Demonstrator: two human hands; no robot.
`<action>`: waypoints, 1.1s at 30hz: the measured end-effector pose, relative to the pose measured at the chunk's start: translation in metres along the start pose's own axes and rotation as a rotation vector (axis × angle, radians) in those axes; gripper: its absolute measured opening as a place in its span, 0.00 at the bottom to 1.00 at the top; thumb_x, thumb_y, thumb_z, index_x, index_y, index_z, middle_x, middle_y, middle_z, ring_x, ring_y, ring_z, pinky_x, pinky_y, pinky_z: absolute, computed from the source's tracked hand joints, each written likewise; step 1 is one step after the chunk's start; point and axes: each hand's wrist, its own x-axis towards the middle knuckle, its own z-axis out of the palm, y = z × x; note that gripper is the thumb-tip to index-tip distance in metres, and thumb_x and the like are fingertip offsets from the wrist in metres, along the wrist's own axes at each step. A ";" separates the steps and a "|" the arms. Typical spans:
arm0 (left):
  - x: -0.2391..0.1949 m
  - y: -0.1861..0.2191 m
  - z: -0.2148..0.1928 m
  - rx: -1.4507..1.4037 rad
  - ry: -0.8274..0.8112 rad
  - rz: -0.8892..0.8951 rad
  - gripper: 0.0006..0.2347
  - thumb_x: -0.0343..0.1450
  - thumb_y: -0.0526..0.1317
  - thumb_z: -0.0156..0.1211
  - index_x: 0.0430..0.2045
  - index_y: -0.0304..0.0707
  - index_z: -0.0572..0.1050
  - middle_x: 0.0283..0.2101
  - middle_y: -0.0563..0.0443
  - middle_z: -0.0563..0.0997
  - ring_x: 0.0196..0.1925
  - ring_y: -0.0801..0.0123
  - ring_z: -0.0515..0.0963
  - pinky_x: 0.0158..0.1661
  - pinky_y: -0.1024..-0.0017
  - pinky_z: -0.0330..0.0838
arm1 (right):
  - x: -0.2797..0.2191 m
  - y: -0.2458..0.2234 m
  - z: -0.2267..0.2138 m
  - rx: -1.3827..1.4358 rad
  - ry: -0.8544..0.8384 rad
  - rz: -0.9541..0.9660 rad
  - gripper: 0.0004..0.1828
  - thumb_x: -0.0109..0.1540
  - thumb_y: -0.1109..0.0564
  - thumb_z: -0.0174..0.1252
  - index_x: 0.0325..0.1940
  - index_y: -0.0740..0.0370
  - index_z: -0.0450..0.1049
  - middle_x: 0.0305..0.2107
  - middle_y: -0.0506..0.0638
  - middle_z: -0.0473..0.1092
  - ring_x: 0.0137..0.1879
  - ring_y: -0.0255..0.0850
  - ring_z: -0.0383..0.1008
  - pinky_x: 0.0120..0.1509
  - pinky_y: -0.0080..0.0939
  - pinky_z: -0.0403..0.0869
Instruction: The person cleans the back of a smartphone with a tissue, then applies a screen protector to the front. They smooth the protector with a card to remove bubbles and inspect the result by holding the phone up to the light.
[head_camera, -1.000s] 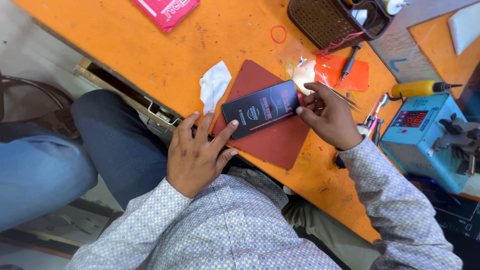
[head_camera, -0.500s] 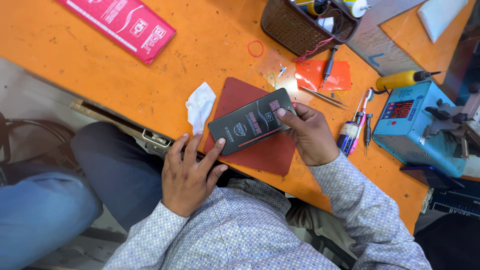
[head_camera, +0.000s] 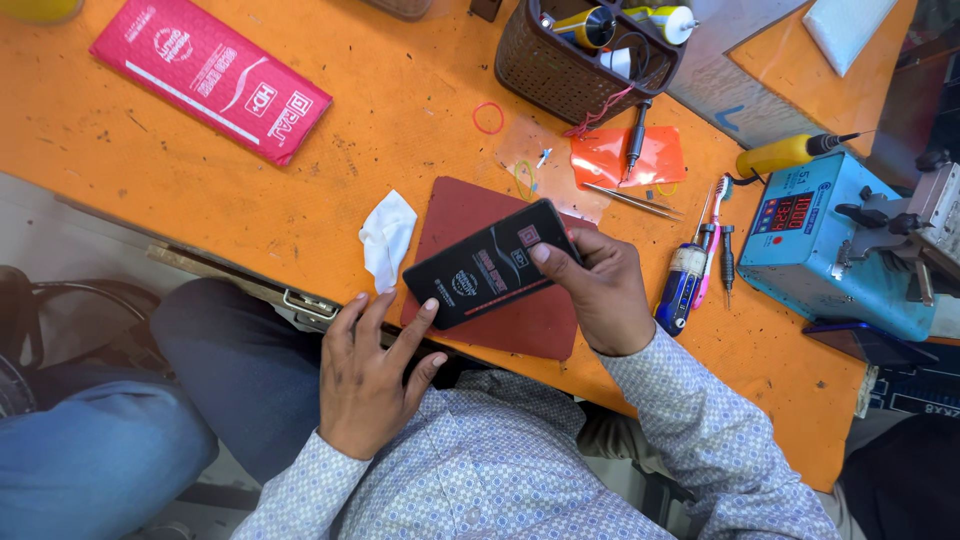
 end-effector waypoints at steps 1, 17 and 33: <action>0.003 0.003 -0.006 -0.040 0.035 -0.013 0.24 0.66 0.50 0.68 0.58 0.53 0.74 0.62 0.39 0.69 0.63 0.43 0.65 0.60 0.50 0.63 | -0.004 -0.003 0.000 -0.044 -0.016 -0.032 0.11 0.65 0.59 0.64 0.48 0.69 0.80 0.39 0.50 0.79 0.44 0.31 0.76 0.52 0.33 0.75; 0.091 0.044 -0.014 -0.590 -0.170 0.222 0.14 0.63 0.33 0.73 0.40 0.34 0.80 0.36 0.45 0.84 0.36 0.61 0.86 0.35 0.70 0.78 | -0.037 -0.061 -0.016 -0.583 -0.350 -0.687 0.19 0.58 0.64 0.66 0.54 0.57 0.78 0.42 0.48 0.75 0.48 0.46 0.75 0.53 0.45 0.76; 0.086 0.057 -0.016 -0.568 -0.102 0.149 0.10 0.66 0.34 0.71 0.39 0.33 0.82 0.36 0.48 0.86 0.35 0.67 0.87 0.34 0.74 0.78 | -0.048 0.036 -0.196 0.042 1.195 -0.524 0.03 0.68 0.62 0.61 0.45 0.63 0.73 0.35 0.48 0.72 0.37 0.32 0.73 0.40 0.32 0.74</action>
